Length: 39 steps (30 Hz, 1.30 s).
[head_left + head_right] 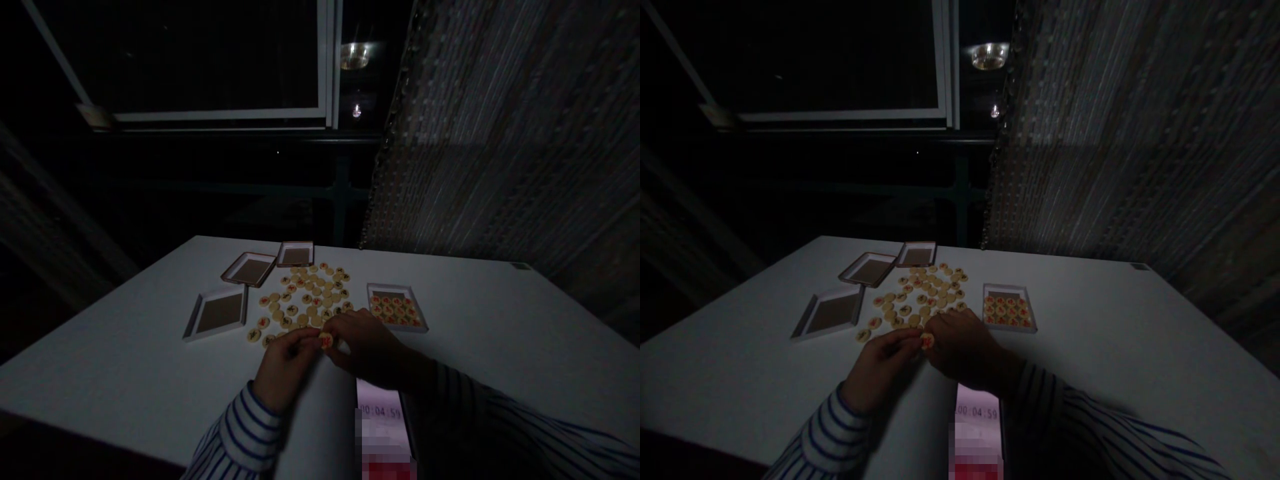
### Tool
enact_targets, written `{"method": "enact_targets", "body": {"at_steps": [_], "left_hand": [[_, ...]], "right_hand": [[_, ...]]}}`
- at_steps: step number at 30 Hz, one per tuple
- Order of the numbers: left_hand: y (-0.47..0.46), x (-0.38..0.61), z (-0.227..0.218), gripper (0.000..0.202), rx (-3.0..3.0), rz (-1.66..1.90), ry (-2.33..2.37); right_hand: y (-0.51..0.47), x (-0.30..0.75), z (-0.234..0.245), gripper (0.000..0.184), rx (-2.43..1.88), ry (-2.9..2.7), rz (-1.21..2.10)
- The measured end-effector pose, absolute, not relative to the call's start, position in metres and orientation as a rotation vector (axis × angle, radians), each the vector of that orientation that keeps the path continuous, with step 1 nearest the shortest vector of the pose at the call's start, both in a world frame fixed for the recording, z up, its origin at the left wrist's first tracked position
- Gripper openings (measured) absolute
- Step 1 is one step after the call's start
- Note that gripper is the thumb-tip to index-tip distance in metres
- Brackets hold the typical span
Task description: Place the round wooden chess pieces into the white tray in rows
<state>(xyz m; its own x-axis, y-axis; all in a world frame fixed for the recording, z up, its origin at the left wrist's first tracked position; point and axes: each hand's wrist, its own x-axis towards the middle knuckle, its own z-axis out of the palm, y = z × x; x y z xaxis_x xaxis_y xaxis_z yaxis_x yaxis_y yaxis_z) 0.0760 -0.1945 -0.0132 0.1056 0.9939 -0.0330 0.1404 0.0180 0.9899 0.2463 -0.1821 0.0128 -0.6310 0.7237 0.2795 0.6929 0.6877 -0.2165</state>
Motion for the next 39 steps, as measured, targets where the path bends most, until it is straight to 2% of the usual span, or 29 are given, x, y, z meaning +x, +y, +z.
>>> {"method": "enact_targets", "body": {"at_steps": [12, 21, 29, 39], "left_hand": [[-0.177, 0.094, -0.004, 0.029, 1.417, 1.083, 1.265], [-0.158, 0.109, 0.002, 0.033, 1.438, 1.124, 1.273], [-0.14, 0.129, 0.015, 0.027, 1.385, 1.14, 1.241], [-0.121, 0.159, 0.007, 0.033, 1.26, 1.21, 1.154]], "right_hand": [[-0.17, 0.272, 0.021, 0.028, -1.253, -2.358, 0.264], [-0.155, 0.294, 0.025, 0.021, -1.326, -2.046, 0.488], [-0.14, 0.31, 0.017, 0.023, -1.376, -1.886, 0.623], [-0.13, 0.324, 0.015, 0.023, -1.358, -1.799, 0.662]]}}
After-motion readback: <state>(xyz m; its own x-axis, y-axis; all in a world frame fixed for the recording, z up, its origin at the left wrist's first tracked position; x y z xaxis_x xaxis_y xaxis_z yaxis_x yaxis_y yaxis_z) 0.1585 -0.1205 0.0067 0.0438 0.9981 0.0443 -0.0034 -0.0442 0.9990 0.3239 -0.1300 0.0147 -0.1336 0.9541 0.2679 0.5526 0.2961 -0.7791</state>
